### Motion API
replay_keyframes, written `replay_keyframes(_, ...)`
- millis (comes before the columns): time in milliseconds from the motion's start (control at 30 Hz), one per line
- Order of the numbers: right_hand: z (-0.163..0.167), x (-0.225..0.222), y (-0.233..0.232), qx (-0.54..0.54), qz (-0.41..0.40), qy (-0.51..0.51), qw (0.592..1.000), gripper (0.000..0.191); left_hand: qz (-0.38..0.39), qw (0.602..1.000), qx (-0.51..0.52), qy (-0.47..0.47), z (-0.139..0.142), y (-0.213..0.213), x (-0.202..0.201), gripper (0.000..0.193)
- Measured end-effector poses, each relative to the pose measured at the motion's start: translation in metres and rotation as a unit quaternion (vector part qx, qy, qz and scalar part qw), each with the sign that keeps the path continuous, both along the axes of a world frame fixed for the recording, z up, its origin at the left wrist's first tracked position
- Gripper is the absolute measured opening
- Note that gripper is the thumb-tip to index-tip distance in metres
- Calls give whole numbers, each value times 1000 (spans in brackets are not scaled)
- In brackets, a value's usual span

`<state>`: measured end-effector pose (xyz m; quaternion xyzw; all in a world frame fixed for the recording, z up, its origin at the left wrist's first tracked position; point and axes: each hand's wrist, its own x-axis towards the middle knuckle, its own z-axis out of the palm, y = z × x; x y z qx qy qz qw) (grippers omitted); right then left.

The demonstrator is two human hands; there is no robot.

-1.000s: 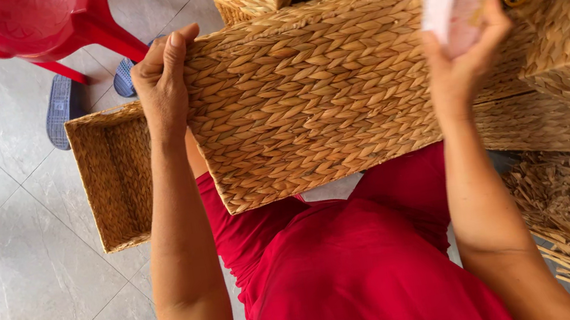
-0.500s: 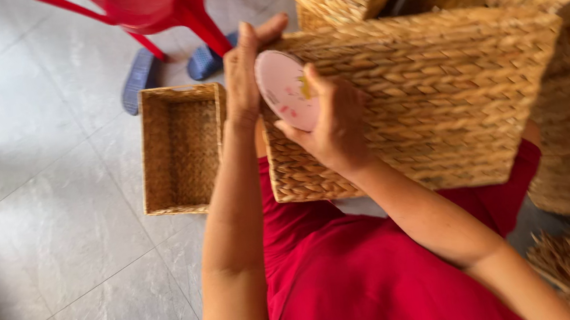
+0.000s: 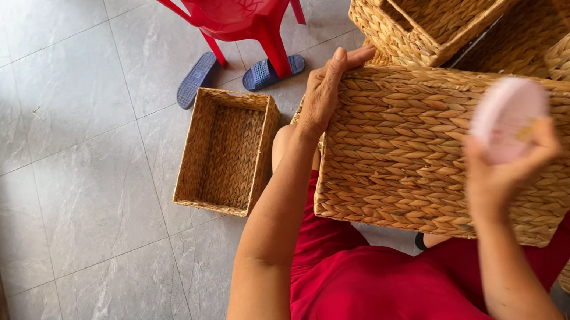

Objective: The person sits on the floor holding a woven water-hyacinth basket on their lap and brushes its woven surfaces with a pink bristle brush, working over the sides and edges, then repositions the basket to brush other areas.

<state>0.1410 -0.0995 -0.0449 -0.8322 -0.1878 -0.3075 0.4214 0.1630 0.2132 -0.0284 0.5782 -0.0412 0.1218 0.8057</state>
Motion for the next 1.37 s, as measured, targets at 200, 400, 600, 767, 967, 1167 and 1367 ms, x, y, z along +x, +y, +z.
replay_keyframes(200,25,-22,123,-97,133,-21,986,87,11,999,41,12,1,2,3,62)
replay_keyframes(400,17,0,87,-104,123,-54,985,84,63,985,157,-30,1,3,-4,48)
replay_keyframes(600,-19,-1,-79,-74,-87,44,992,80,87,986,144,-2,9,-1,-3,39)
replay_keyframes(767,-22,-9,-73,10,-62,54,997,70,91,985,150,-6,8,-6,1,39)
replay_keyframes(967,6,-43,84,-92,105,-4,990,78,70,987,142,-23,6,-9,2,38)
replay_keyframes(1167,25,-41,95,-122,109,-6,986,84,51,991,125,-16,9,-6,-2,35)
replay_keyframes(1367,0,-21,-28,-2,26,52,998,64,76,987,143,8,9,-3,2,33)
